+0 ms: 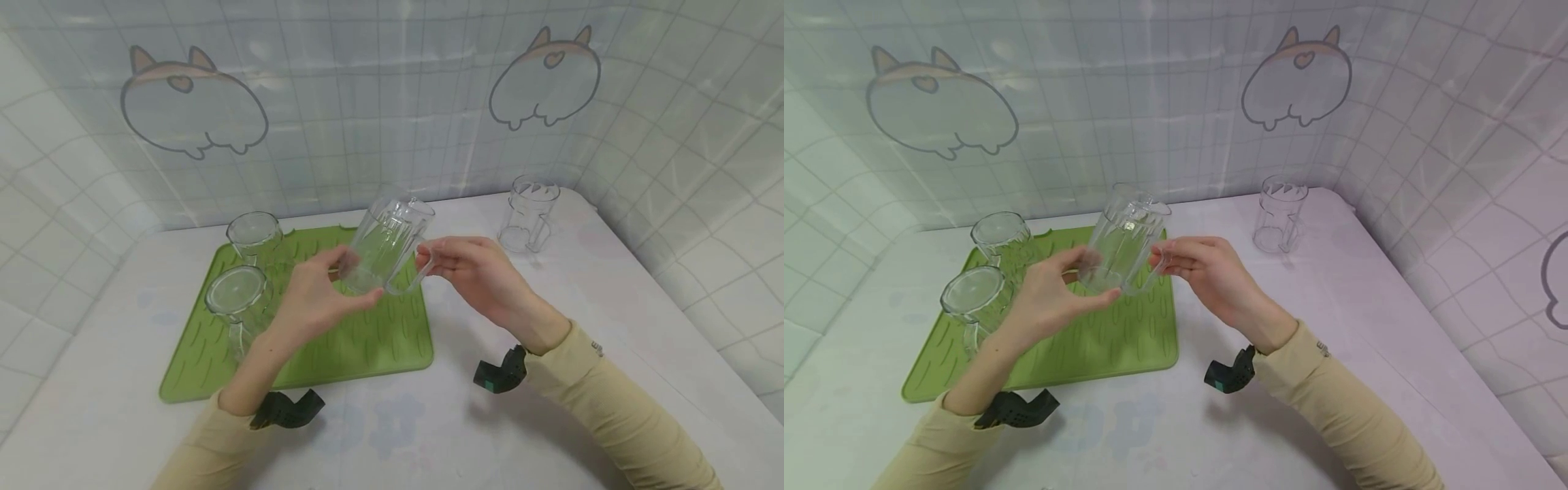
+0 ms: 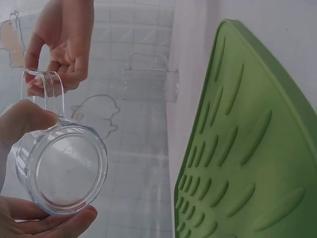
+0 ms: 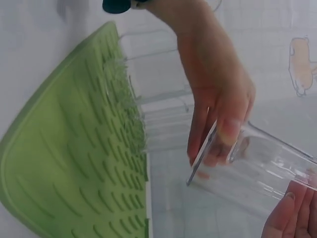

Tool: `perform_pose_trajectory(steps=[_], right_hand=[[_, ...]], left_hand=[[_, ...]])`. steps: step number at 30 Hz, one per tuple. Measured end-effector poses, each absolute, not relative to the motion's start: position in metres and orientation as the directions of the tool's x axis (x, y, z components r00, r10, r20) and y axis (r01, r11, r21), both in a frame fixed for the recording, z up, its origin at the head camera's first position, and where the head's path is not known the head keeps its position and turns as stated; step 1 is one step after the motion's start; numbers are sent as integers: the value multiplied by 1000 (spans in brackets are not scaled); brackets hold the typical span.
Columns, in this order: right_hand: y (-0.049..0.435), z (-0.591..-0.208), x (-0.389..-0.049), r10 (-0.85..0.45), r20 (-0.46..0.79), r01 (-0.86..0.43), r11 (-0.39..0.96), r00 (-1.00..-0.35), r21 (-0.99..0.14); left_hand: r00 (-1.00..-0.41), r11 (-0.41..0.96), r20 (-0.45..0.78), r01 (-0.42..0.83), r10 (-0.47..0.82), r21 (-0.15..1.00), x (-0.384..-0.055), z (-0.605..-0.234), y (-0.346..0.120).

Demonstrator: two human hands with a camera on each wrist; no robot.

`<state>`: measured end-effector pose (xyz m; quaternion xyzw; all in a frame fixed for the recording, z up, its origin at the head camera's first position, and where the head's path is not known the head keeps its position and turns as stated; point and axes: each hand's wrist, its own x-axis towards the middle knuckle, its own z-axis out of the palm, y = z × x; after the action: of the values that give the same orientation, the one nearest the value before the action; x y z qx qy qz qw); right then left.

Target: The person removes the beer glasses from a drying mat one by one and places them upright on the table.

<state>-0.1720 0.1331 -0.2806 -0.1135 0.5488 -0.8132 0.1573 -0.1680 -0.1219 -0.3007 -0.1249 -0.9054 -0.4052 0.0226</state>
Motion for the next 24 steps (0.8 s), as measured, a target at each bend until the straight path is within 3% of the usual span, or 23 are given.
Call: perform_pose_trajectory(steps=[11,24], right_hand=[[129,-279,-172,-483,-50,268,-395,-874,-879],[130,-275,-163,-451,-56,258,-401,-891,-879]], left_hand=[[-956,647,169,287,240,707,-170,-304,-118],[-959,621,156,272,235,735,-165,-308,-110]])
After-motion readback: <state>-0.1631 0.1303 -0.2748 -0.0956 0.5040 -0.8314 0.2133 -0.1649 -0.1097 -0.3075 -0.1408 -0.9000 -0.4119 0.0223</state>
